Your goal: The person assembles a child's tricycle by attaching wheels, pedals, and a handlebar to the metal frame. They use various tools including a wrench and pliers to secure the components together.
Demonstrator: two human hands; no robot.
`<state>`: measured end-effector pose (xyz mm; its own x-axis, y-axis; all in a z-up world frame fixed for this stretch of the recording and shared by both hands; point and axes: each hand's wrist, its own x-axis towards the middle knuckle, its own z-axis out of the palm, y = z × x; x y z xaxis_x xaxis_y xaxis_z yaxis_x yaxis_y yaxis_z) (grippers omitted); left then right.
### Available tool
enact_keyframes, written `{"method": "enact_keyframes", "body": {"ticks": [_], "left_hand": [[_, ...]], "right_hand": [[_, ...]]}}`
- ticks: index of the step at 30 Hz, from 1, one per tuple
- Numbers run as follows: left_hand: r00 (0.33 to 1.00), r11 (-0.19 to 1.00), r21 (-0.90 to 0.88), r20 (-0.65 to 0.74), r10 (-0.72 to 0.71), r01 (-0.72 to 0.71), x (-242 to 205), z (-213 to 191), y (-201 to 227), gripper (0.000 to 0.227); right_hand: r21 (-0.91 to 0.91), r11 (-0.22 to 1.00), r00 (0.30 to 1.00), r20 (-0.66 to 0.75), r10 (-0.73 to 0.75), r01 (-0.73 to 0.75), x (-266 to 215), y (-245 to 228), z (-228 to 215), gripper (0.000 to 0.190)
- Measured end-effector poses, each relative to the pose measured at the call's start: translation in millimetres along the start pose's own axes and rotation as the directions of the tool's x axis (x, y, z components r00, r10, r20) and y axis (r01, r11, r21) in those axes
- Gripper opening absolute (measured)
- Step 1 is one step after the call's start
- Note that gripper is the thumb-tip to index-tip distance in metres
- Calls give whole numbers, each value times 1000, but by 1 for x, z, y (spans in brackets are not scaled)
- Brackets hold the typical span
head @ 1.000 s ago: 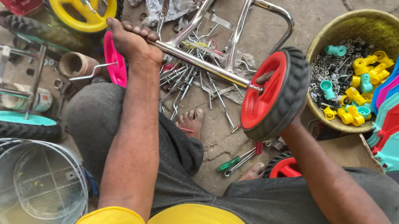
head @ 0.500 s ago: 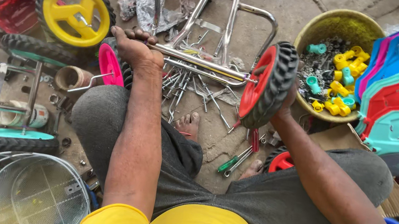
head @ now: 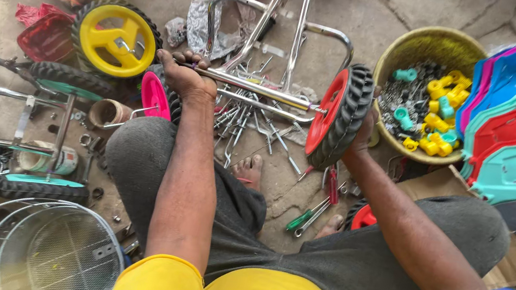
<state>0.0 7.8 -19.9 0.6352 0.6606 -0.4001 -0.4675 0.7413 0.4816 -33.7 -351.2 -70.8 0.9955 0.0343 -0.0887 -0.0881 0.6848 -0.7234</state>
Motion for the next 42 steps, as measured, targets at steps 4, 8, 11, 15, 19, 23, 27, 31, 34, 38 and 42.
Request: {"method": "enact_keyframes", "body": {"ticks": [4, 8, 11, 15, 19, 23, 27, 31, 34, 38, 42], "left_hand": [[997, 995, -49, 10, -82, 82, 0, 5, 1, 58], [991, 992, -72, 82, -102, 108, -2, -1, 4, 65], [997, 999, 25, 67, -34, 33, 6, 1, 9, 52], [996, 985, 169, 82, 25, -39, 17, -1, 4, 52], [993, 982, 170, -69, 98, -85, 15, 10, 2, 47], [986, 978, 156, -63, 153, -142, 2, 15, 3, 45], [988, 979, 153, -56, 145, -135, -2, 9, 1, 44], [987, 974, 170, -35, 157, -149, 1, -2, 2, 44], [990, 977, 162, 27, 138, -140, 5, 5, -2, 42], [991, 991, 130, 133, 19, -37, 20, 0, -1, 53], [985, 989, -25, -88, -146, 144, 53, -20, -1, 61]], "right_hand": [[195, 979, 997, 50, 56, -65, -15, -16, 13, 36], [-327, 944, 966, 255, 40, 47, -48, -65, 26, 37], [-580, 813, 925, 337, 176, 57, -50, -93, 39, 49], [-779, 555, 903, 415, 107, 292, -53, -89, 41, 35], [-662, 666, 870, 492, 39, 344, -55, -81, 49, 29], [-754, 552, 889, 456, 48, 356, -53, -83, 55, 27], [-640, 736, 885, 448, 124, 220, -50, -79, 51, 26], [-695, 606, 860, 510, 37, 386, -51, -72, 50, 25], [-751, 577, 902, 428, 53, 322, -51, -77, 54, 28], [-676, 581, 866, 488, -108, 453, -57, -80, 59, 41], [-782, 345, 852, 504, -139, 519, -60, -94, 57, 35]]}}
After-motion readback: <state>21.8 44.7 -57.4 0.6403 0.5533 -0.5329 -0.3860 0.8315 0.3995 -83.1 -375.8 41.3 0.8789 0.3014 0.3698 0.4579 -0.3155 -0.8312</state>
